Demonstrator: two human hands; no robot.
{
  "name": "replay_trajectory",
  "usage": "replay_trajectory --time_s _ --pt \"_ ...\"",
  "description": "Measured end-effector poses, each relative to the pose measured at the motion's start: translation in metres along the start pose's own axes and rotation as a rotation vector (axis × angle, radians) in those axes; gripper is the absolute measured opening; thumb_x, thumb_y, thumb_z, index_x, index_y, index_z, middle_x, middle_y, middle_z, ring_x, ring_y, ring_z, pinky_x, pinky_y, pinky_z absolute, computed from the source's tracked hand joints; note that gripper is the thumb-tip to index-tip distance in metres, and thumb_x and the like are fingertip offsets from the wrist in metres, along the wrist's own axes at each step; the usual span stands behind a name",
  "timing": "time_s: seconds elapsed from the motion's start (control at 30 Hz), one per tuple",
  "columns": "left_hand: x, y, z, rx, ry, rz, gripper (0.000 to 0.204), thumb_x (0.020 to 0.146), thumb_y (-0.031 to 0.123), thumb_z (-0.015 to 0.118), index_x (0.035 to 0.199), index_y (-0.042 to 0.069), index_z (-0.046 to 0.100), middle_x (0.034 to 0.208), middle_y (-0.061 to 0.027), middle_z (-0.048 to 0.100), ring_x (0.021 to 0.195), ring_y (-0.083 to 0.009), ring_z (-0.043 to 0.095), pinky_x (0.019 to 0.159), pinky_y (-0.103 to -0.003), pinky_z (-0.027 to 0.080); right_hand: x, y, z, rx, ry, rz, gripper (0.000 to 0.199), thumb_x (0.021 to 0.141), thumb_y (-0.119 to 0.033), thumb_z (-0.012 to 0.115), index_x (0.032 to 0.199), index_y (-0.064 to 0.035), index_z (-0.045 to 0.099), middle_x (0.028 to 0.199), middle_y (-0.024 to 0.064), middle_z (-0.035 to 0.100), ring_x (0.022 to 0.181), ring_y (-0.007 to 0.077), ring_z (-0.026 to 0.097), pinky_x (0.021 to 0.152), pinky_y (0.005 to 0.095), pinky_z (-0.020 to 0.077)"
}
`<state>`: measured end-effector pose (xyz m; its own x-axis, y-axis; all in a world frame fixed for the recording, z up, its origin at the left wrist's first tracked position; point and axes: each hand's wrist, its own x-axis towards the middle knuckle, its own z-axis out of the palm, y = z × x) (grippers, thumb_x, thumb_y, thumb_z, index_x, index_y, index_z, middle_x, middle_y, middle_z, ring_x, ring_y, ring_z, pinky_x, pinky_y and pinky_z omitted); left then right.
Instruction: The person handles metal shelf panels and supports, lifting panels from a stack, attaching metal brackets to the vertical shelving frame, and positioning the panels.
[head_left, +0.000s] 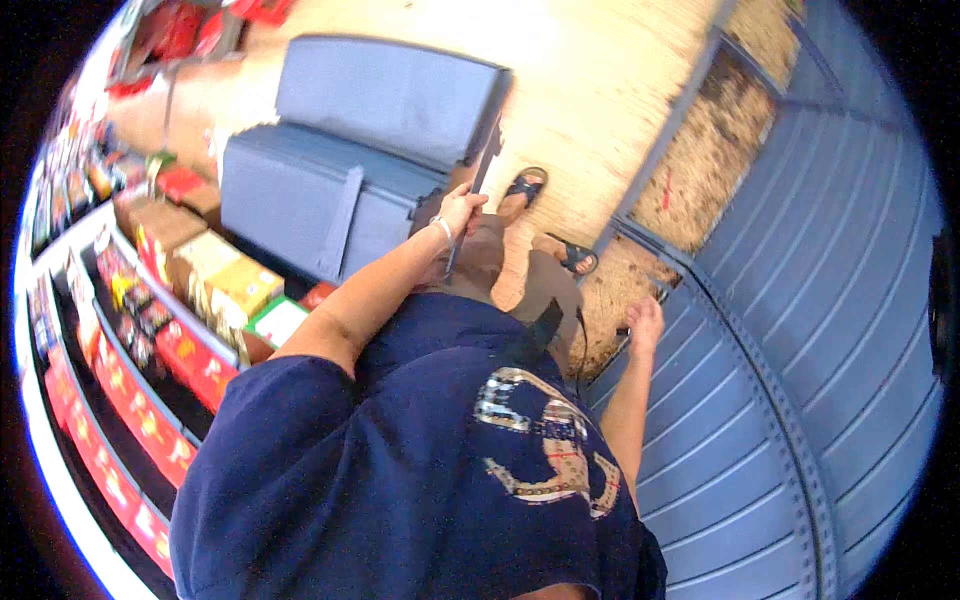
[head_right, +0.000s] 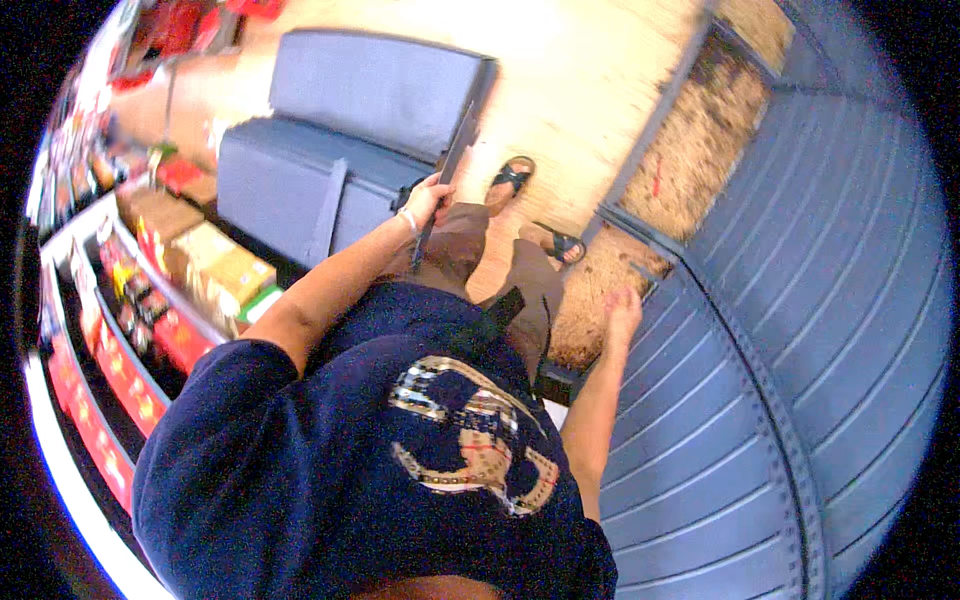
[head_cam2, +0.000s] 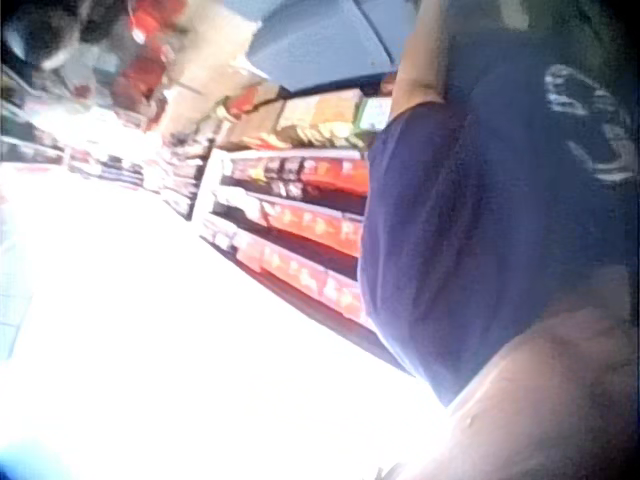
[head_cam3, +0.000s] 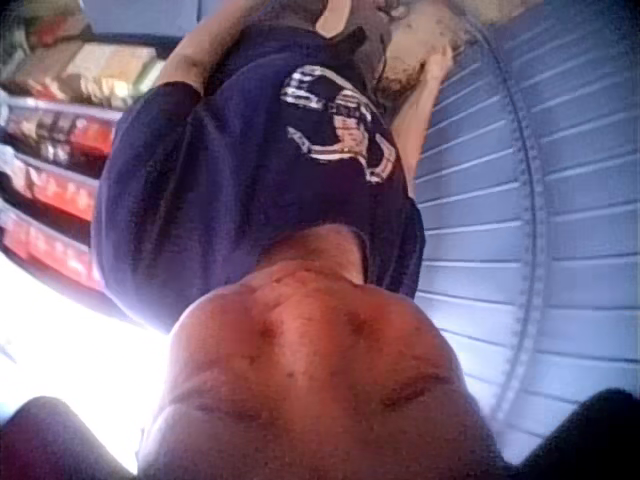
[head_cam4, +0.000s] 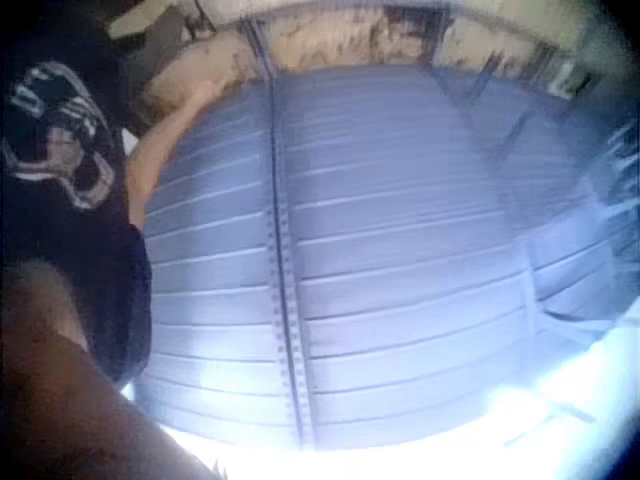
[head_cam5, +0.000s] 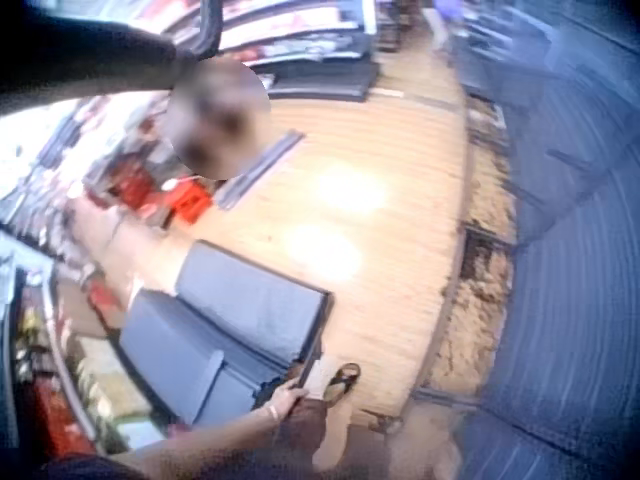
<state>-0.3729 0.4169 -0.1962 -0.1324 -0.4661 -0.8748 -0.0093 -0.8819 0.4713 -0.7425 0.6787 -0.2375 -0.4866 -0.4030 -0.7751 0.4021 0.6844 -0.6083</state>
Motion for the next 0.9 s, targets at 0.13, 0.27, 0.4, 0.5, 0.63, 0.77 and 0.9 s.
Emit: replay_trajectory --time_s 0.13,0.27,0.4,0.5,0.63,0.77,0.9 --pt "-0.012 -0.016 -0.058 -0.027 0.675 0.139 0.049 0.073 0.021 0.061 0.118 0.007 0.048 0.066 -0.0062 0.053 0.049 -0.0161 0.046 0.045 -0.031 0.035 0.000 -0.049 0.038 -0.215 -0.043 0.044 0.036 0.088 -0.025 0.051 0.119 -0.0063 0.046 0.087 0.0061 0.059 0.071 0.0132 0.057 0.056 0.0236 0.0461" --pt "-0.040 -0.051 -0.111 -0.013 1.185 0.183 0.057 0.067 0.027 0.062 0.117 0.005 0.050 0.095 -0.0183 0.059 0.088 -0.0271 0.056 0.080 -0.033 0.042 0.031 -0.023 0.066 -0.480 -0.317 0.157 0.034 0.088 -0.024 0.050 0.118 -0.0062 0.047 0.084 0.0052 0.059 0.065 0.0125 0.057 0.053 0.0238 0.0459" --pt "-0.071 -0.081 -0.144 -0.105 1.511 0.056 0.062 0.065 0.022 0.066 0.120 0.003 0.045 0.101 -0.0199 0.059 0.093 -0.0297 0.057 0.085 -0.035 0.041 0.041 -0.018 0.094 -0.625 -0.498 0.141 0.031 0.088 -0.023 0.050 0.114 -0.0066 0.050 0.082 0.0054 0.059 0.061 0.0115 0.057 0.050 0.0230 0.0444" --pt "-0.063 -0.098 -0.167 -0.242 1.672 -0.053 0.067 0.064 0.016 0.070 0.122 0.002 0.039 0.106 -0.0205 0.056 0.095 -0.0314 0.056 0.087 -0.035 0.041 0.038 -0.056 0.126 -0.783 -0.508 0.079 0.031 0.088 -0.023 0.050 0.116 -0.0072 0.050 0.087 0.0069 0.060 0.065 0.0113 0.058 0.052 0.0218 0.0437" --pt "-0.044 -0.099 -0.192 -0.470 1.766 -0.071 0.072 0.062 0.015 0.071 0.124 0.003 0.036 0.113 -0.0211 0.052 0.101 -0.0322 0.053 0.091 -0.035 0.038 0.062 -0.065 0.120 -0.816 -0.562 0.002 0.033 0.089 -0.022 0.048 0.118 -0.0068 0.049 0.091 0.0072 0.060 0.067 0.0109 0.057 0.053 0.0213 0.0430" --pt "-0.023 -0.117 -0.231 -0.599 1.842 -0.120 0.069 0.063 0.017 0.072 0.120 0.007 0.036 0.098 -0.0170 0.054 0.075 -0.0281 0.056 0.068 -0.037 0.045 0.090 -0.071 0.119 -0.875 -0.556 0.018 0.031 0.089 -0.021 0.048 0.116 -0.0062 0.048 0.084 0.0054 0.058 0.061 0.0099 0.054 0.050 0.0212 0.0420" --pt "-0.036 -0.118 -0.245 -1.270 1.374 0.304 0.038 0.072 0.021 0.063 0.102 0.010 0.043 0.065 -0.0078 0.042 0.044 -0.0185 0.040 0.038 -0.034 0.035 0.126 -0.043 0.099 -0.870 -0.603 0.020 0.029 0.088 -0.019 0.050 0.113 -0.0059 0.047 0.077 0.0034 0.055 0.057 0.0087 0.051 0.046 0.0198 0.0396"
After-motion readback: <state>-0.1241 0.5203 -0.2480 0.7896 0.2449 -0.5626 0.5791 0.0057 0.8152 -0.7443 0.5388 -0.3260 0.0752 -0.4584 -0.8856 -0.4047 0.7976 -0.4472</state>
